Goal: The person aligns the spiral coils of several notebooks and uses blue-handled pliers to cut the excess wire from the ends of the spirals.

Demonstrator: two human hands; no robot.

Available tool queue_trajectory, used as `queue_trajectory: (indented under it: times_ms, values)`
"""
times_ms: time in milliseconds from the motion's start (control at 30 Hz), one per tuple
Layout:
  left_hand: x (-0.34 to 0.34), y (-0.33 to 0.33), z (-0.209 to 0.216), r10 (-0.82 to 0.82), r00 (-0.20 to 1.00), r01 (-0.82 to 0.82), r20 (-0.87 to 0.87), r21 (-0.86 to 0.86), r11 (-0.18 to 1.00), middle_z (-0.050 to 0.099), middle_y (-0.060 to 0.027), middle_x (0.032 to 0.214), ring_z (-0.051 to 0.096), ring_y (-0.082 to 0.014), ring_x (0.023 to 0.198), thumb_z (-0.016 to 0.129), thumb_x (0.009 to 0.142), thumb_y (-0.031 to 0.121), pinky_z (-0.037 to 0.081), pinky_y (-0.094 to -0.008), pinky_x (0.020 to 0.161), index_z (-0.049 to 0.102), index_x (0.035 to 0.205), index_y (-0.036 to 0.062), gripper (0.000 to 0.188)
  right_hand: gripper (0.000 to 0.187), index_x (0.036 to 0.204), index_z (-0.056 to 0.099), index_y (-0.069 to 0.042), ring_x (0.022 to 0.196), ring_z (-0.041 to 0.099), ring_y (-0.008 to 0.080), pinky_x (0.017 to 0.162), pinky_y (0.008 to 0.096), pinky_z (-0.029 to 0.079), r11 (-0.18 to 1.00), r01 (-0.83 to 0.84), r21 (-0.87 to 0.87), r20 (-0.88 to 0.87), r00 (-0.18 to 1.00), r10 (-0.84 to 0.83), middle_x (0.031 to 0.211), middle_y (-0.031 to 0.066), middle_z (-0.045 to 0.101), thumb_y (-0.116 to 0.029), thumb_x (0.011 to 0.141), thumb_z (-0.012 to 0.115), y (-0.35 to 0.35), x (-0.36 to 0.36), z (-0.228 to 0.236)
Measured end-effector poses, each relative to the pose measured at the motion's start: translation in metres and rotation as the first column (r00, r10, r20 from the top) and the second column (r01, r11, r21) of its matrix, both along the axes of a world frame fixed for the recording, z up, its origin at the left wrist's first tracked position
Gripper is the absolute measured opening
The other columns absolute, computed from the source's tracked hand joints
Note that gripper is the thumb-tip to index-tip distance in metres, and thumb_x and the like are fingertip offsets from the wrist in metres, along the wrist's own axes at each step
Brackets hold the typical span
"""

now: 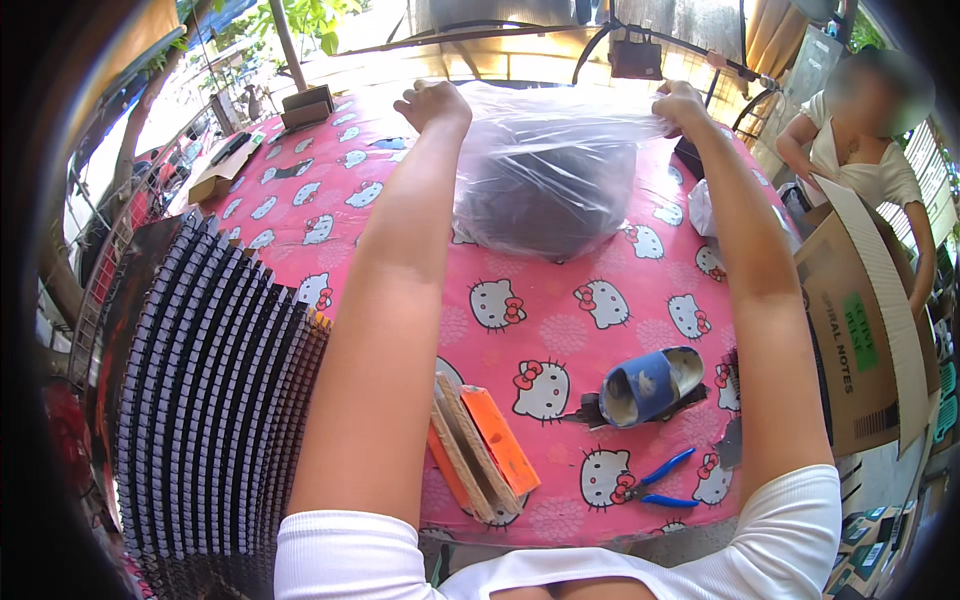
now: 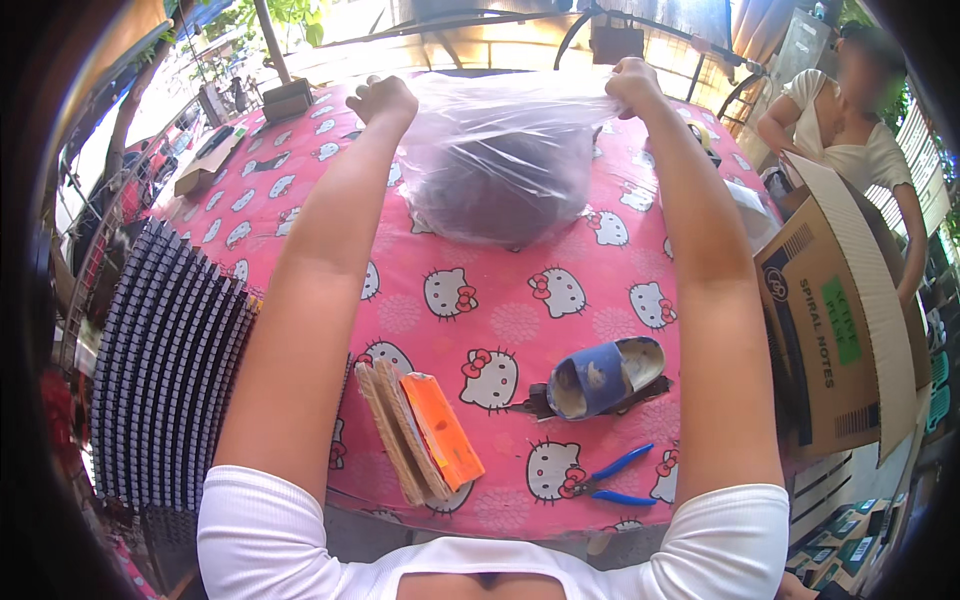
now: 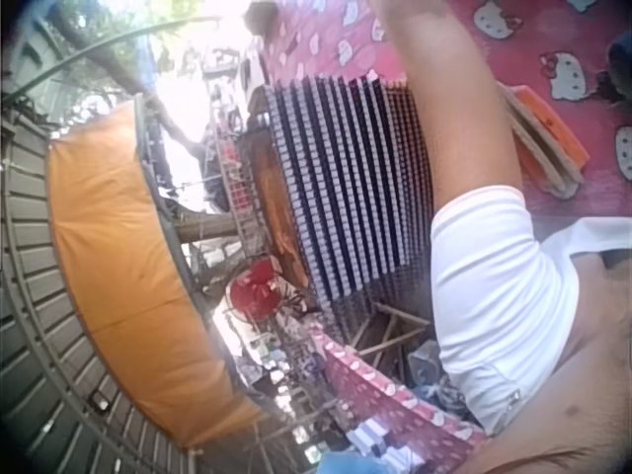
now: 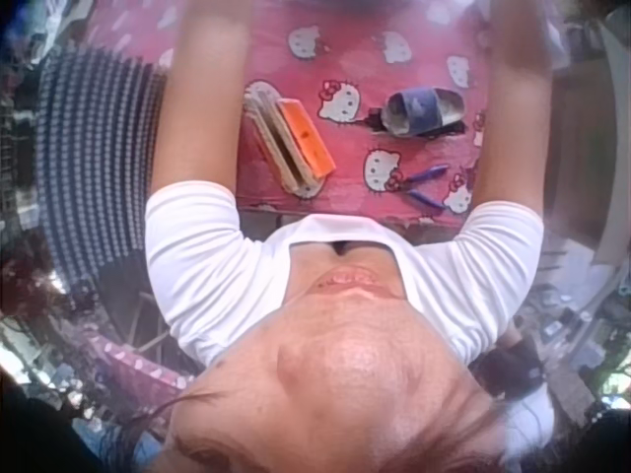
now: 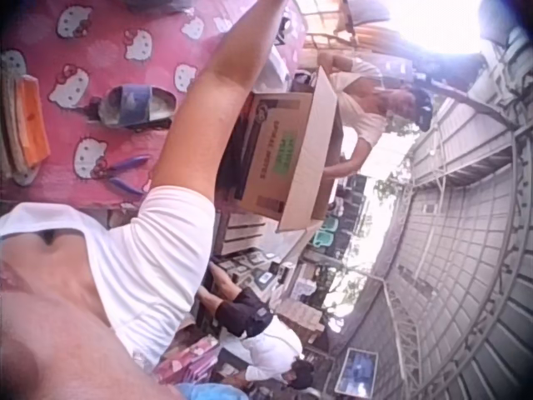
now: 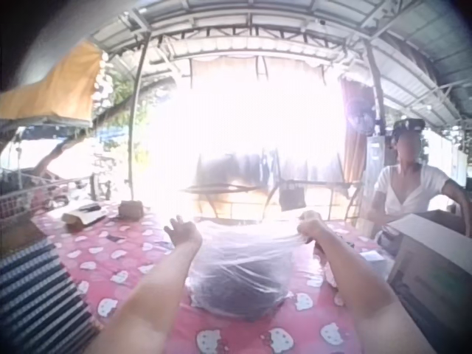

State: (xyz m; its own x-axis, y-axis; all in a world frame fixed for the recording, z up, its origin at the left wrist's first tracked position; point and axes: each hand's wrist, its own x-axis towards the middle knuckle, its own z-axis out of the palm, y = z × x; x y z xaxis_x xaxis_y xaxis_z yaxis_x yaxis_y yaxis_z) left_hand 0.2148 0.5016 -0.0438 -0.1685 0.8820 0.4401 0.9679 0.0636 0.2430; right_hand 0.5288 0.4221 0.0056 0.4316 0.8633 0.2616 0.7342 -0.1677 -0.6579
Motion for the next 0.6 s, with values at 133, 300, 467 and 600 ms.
queue_trajectory:
  times_ms: [133, 300, 467, 600]
  values:
    - [-0.035, 0.036, -0.012, -0.074, 0.983, 0.060, 0.168, 0.089, 0.994, 0.064, -0.0111, 0.099, 0.062, -0.0249, 0.093, 0.057, 0.081, 0.024, 0.041, -0.0474, 0.092, 0.067, 0.105, 0.0117, 0.029, 0.023, 0.101, 0.060, 0.006, 0.072, 0.066, 0.0283, 0.055, 0.0358, 0.058, 0.995, -0.096, 0.027, -0.334, 0.937, 0.099, 0.095, 0.0200, 0.063, 0.001, 0.080, 0.054, 0.017, -0.009, -0.008]
    - [-0.031, 0.051, -0.007, 0.282, -0.444, 0.530, 0.851, -0.004, 0.848, 0.063, -0.0137, 0.083, 0.064, -0.0264, 0.069, 0.045, 0.092, 0.018, 0.055, -0.0392, 0.068, 0.055, 0.093, 0.0016, 0.019, 0.031, 0.108, 0.053, 0.009, 0.088, 0.063, 0.0331, 0.075, 0.0409, 0.058, 0.973, 0.116, 0.198, -0.978, -0.047, 0.205, 0.104, 0.0244, 0.059, 0.004, 0.091, 0.028, 0.042, 0.023, -0.055]
    - [0.053, 0.044, -0.001, 0.312, -0.948, 0.314, 0.056, 0.298, 0.902, 0.059, -0.0058, 0.078, 0.056, -0.0191, 0.062, 0.032, 0.096, 0.014, 0.053, -0.0437, 0.077, 0.053, 0.108, 0.0032, 0.027, 0.019, 0.084, 0.053, -0.002, 0.038, 0.050, 0.0101, 0.026, 0.0203, 0.038, 0.994, -0.109, 0.020, -0.995, 0.098, 0.031, 0.060, 0.0050, 0.053, -0.005, 0.085, 0.034, 0.024, 0.274, -0.083]
    - [-0.078, 0.105, -0.056, 0.034, -0.989, 0.064, 0.144, 0.206, 0.976, 0.056, -0.0111, 0.080, 0.060, -0.0224, 0.067, 0.033, 0.092, 0.015, 0.054, -0.0489, 0.075, 0.050, 0.110, -0.0011, 0.029, 0.024, 0.102, 0.057, 0.003, 0.090, 0.063, 0.0312, 0.085, 0.0490, 0.051, 0.991, -0.066, 0.114, -0.956, -0.280, 0.092, 0.101, 0.0183, 0.063, -0.008, 0.089, 0.040, 0.050, 0.041, -0.163]
